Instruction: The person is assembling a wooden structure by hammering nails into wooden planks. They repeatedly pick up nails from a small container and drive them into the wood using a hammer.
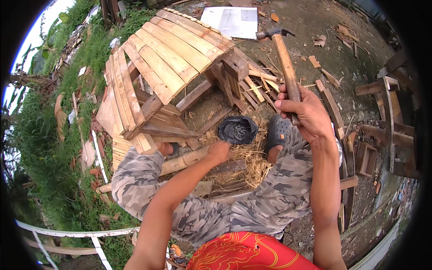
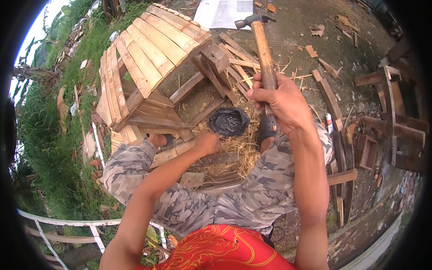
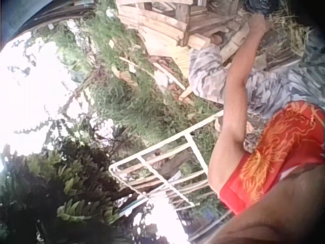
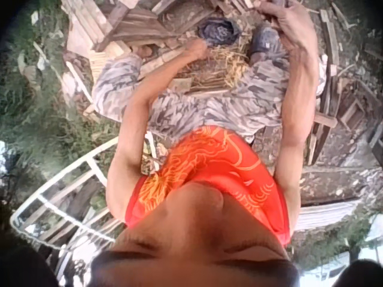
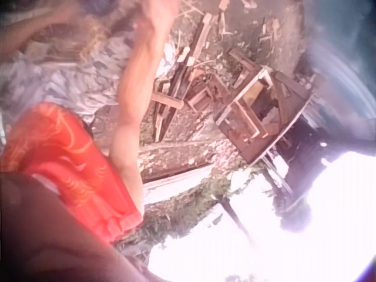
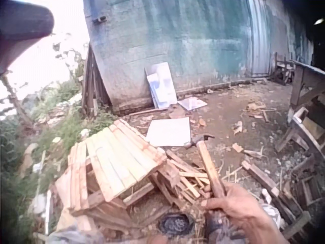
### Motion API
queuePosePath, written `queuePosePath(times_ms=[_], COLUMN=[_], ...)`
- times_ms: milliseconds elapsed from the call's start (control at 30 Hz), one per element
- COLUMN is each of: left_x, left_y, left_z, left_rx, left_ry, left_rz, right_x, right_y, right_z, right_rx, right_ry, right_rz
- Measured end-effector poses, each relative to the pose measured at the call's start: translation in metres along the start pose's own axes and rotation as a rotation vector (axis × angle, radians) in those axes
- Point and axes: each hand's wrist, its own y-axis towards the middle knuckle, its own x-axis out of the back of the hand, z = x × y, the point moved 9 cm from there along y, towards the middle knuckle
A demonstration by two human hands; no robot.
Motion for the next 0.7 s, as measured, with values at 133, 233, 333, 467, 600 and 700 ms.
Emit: queuePosePath(times_ms=[133, 233, 333, 467, 600, 700], left_x=[-0.032, -0.042, -0.057, -0.045, -0.036, -0.031], left_y=[0.049, 0.073, 0.081, 0.09, 0.108, 0.121], left_z=[0.025, 0.03, 0.04, 0.039, 0.04, 0.038], left_rx=[0.193, 0.236, 0.366, 0.316, 0.273, 0.19], left_ry=[-0.352, -0.437, -0.537, -0.46, -0.377, -0.231], left_rz=[-0.099, -0.212, -0.261, -0.419, -0.455, -0.432], right_x=[0.007, 0.011, 0.01, 0.007, 0.013, 0.018], right_y=[0.002, 0.002, 0.0, -0.002, -0.006, -0.007], right_z=[0.004, 0.007, 0.003, 0.006, 0.007, 0.007], right_rx=[0.012, 0.021, -0.013, 0.003, -0.066, -0.106], right_ry=[-0.018, -0.051, -0.01, 0.06, 0.028, 0.001], right_rz=[-0.027, -0.042, 0.003, 0.037, -0.011, -0.058])
